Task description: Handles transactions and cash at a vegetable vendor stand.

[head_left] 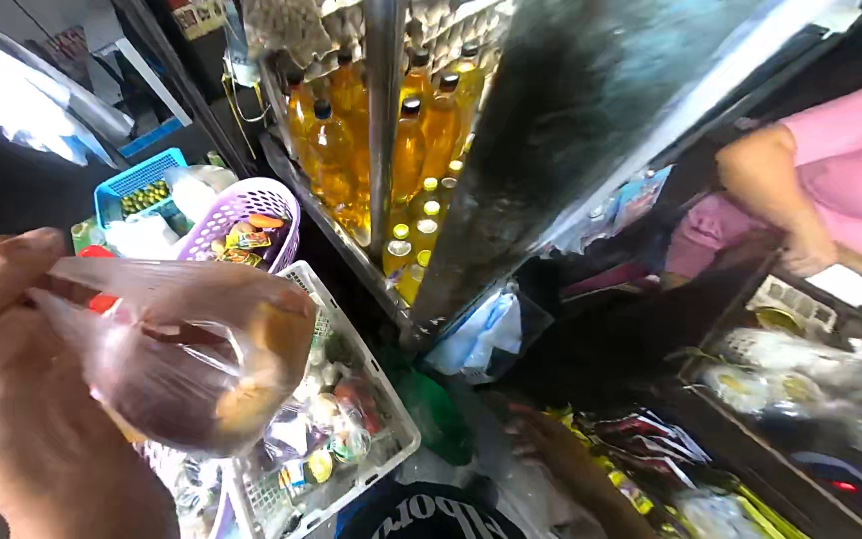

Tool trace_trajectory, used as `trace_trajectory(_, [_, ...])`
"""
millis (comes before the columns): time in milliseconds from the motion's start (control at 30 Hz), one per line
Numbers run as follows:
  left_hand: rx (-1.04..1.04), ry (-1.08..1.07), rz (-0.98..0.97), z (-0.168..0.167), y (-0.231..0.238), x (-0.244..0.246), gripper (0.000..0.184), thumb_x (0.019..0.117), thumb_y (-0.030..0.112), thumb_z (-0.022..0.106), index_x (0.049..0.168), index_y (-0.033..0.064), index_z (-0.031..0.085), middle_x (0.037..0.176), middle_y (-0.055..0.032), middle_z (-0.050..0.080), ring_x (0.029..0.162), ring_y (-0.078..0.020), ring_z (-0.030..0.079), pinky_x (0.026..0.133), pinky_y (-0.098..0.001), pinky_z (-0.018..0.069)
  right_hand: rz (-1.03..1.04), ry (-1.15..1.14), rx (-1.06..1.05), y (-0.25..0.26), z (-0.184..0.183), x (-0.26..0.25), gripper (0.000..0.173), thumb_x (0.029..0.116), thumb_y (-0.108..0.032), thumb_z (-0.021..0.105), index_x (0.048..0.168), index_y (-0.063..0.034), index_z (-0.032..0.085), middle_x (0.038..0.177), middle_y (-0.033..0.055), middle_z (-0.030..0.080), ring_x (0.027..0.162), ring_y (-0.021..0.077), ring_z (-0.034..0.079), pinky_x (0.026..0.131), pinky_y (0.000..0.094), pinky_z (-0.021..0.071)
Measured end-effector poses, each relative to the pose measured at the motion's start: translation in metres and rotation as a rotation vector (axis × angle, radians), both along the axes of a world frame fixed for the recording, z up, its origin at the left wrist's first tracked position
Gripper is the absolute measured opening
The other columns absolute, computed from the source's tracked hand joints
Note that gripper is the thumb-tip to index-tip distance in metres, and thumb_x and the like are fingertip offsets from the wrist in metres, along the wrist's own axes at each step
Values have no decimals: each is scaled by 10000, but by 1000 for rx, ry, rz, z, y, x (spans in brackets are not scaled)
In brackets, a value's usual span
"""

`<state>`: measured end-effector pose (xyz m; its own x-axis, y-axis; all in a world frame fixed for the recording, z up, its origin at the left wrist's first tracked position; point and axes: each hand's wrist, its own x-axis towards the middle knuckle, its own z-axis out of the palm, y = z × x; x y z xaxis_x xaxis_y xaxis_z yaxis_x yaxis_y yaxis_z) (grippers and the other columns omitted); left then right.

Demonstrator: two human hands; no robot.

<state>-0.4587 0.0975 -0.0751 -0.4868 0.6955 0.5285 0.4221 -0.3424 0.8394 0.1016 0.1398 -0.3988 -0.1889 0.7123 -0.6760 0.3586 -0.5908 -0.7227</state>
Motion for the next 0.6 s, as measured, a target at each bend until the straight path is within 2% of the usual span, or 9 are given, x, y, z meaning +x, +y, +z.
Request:
trace_trajectory(33, [-67,9,66,5,16,12,259,928,88,579,721,243,590,688,138,638,621,-5,619,582,-207,543,-5,-40,-5,-2,1,2,416,1084,-202,499,1473,-56,486,1201,201,679,912,306,725,769,483,619])
trace_trajectory(67, [-115,11,103,6,29,20,331,894,82,582,635,286,567,622,171,619,555,21,589,523,-182,519,-7,-68,-10,-4,3,4,425,1083,-202,502,1477,-44,476,1200,207,677,909,308,725,771,485,617])
trace_trajectory(100, [-146,9,89,-2,37,20,354,886,82,592,606,297,561,603,177,605,534,26,567,508,-178,501,-6,-93,-13,-7,4,7,432,1081,-203,502,1479,-36,473,1187,204,684,897,303,728,767,484,618])
trace_trajectory(233, [-191,1,-27,-62,42,-10,345,868,115,640,581,277,536,577,147,570,511,3,534,495,-199,478,-3,-134,-71,-26,4,10,450,1076,-220,506,1487,-43,461,1188,191,694,923,306,736,794,493,625])
trace_trajectory(367, [-272,-32,-1,-118,43,-27,315,828,95,640,571,248,544,574,141,568,531,10,537,524,-205,476,69,-221,-79,-36,-5,9,465,1056,-253,569,1480,-75,495,1175,181,708,923,310,744,806,513,631])
trace_trajectory(500, [-458,170,-3,-171,48,-38,316,874,212,616,572,214,520,561,165,497,512,48,458,505,-197,400,91,-217,-77,-37,-2,16,446,1070,-232,539,1485,-76,493,1193,182,702,932,310,742,812,504,628])
trace_trajectory(600, [-481,291,-68,-185,52,-38,387,908,265,596,550,203,466,531,139,435,478,30,394,468,-206,332,42,-243,-60,-39,2,22,436,1072,-219,526,1478,-67,494,1181,184,705,926,313,742,803,504,629])
